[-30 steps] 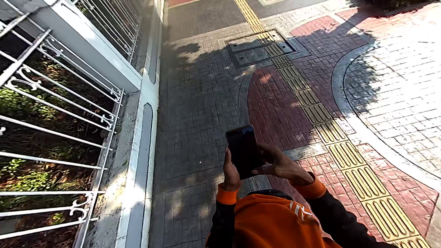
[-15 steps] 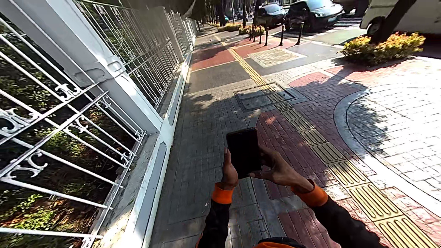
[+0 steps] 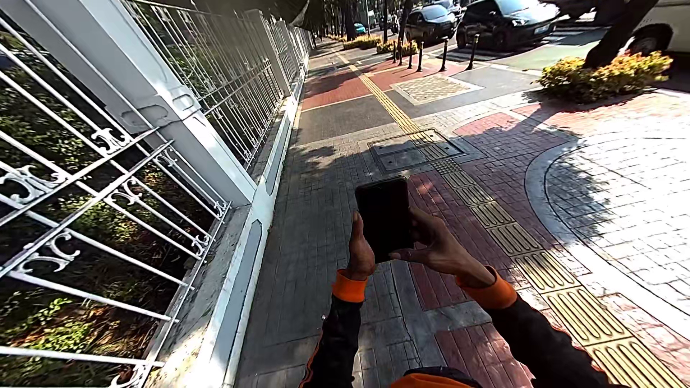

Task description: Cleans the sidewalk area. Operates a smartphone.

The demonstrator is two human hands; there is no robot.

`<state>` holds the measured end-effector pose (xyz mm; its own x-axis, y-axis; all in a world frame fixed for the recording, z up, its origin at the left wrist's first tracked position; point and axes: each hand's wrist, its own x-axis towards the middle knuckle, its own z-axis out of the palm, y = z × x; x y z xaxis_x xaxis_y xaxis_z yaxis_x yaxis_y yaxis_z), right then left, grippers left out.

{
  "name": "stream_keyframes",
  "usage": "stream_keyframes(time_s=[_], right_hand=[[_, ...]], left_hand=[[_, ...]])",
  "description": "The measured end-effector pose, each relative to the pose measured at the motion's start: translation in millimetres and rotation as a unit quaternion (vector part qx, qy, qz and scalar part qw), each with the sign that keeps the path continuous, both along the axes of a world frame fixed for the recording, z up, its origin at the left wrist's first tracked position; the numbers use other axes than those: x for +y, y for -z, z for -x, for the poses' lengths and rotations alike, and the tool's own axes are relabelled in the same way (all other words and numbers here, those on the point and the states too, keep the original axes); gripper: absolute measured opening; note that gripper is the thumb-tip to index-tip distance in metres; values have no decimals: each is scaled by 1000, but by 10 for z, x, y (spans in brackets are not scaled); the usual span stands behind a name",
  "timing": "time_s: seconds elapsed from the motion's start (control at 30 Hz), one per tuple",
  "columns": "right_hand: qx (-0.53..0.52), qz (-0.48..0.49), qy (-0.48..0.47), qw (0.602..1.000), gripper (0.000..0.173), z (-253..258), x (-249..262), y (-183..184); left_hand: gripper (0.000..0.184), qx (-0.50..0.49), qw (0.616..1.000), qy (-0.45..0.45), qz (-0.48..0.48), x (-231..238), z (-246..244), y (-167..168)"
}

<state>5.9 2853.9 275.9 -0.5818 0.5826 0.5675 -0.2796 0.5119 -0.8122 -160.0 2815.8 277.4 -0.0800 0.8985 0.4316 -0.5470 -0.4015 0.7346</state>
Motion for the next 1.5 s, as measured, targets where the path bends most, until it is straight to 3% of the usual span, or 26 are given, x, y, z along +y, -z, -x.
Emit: stream_keyframes(time_s=[1.5], right_hand=[[22,68,16,997,52,21,38,100]], left_hand=[[54,-1,1000,12,6,64,-12,122]])
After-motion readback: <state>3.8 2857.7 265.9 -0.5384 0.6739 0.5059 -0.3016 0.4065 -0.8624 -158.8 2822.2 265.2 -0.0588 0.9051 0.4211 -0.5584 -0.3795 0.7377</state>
